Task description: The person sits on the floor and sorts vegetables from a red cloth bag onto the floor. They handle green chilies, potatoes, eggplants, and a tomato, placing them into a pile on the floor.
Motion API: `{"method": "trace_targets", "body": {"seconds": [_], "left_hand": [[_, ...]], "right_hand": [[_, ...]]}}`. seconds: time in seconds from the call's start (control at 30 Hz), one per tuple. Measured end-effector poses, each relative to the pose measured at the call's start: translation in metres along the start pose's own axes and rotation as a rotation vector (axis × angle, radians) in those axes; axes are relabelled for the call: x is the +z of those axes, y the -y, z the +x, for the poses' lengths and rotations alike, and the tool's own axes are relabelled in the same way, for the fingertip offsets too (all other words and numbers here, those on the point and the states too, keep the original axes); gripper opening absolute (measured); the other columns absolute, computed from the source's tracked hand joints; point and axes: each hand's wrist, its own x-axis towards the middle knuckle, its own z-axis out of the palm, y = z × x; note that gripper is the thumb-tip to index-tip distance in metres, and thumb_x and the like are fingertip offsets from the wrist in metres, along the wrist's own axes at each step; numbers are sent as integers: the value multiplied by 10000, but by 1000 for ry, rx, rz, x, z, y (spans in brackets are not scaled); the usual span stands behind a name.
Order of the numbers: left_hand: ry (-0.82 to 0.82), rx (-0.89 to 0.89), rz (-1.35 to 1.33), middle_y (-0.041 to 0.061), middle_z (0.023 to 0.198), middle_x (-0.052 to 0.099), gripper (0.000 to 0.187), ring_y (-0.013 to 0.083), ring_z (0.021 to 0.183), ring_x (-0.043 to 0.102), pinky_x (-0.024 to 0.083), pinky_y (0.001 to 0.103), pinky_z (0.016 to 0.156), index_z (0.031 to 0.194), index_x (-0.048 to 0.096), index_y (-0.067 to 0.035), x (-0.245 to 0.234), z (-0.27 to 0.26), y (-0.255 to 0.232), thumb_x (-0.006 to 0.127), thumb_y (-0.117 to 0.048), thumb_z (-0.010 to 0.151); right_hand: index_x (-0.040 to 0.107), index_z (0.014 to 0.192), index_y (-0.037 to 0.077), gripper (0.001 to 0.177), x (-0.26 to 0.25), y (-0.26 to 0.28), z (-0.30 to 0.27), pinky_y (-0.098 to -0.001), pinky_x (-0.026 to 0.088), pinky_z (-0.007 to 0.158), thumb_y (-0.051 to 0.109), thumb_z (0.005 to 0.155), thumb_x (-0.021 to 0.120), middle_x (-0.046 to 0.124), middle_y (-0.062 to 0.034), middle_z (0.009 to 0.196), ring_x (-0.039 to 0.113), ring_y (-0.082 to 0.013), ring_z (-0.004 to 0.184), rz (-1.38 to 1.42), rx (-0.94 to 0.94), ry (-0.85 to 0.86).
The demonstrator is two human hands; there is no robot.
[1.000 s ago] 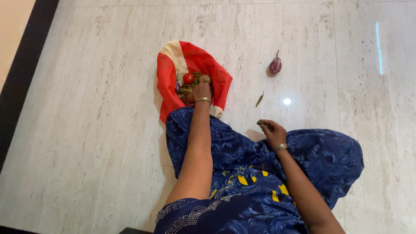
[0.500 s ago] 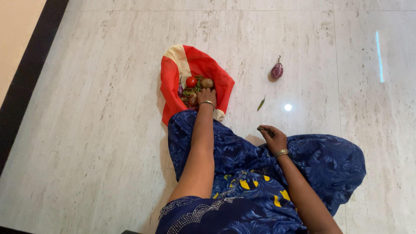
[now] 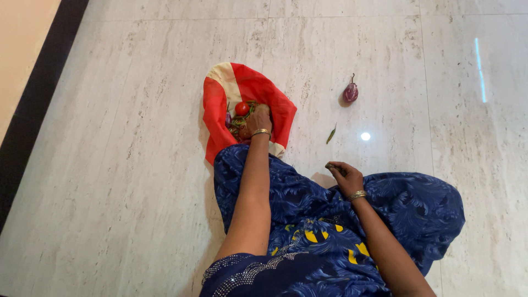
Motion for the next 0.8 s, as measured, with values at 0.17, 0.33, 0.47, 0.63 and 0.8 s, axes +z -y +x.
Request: {"method": "trace_targets", "body": {"seconds": [0.17,0.33,0.47,0.63,0.8], "left_hand": [[-210,-33,-244,162,1119,730,301,367,1014,688,535,493,859,1187,720,-125,-15,-3,-3,642,-182,902],[-158,4,-961,120,1154,723,283,240,1007,743,614,375,791,1212,719,-104,-10,-12,-13,602,-111,955],[177,24,-1454,63,1134,773,301,110,890,696,538,248,689,1254,705,-68,19,-63,-55,572,-46,986],[530,-225,-1508,68,1081,784,229,91,808,707,530,209,639,1186,666,-72,38,-152,-95,605,-116,969],[606,-147,-1548,137,986,780,220,132,796,738,568,242,666,1145,660,-12,65,-199,-127,681,-95,943]], "right_hand": [[766,1150,85,242,1,-1,0,-260,598,820,157,923,728,800,-49,1041,754,-110,921,72,-17,8],[772,1151,80,224,0,2,-4,-249,589,749,136,936,742,798,-49,999,733,-99,831,56,-25,-18],[761,1183,75,239,-1,6,-8,-245,592,717,108,948,737,788,-55,990,711,-87,789,148,-48,-69],[739,1217,51,250,0,14,-5,-245,607,746,68,968,721,772,-70,1024,723,-84,837,281,-145,-199],[741,1193,39,222,1,12,-4,-233,605,760,50,972,720,774,-58,1015,724,-79,861,347,-193,-232]]}}
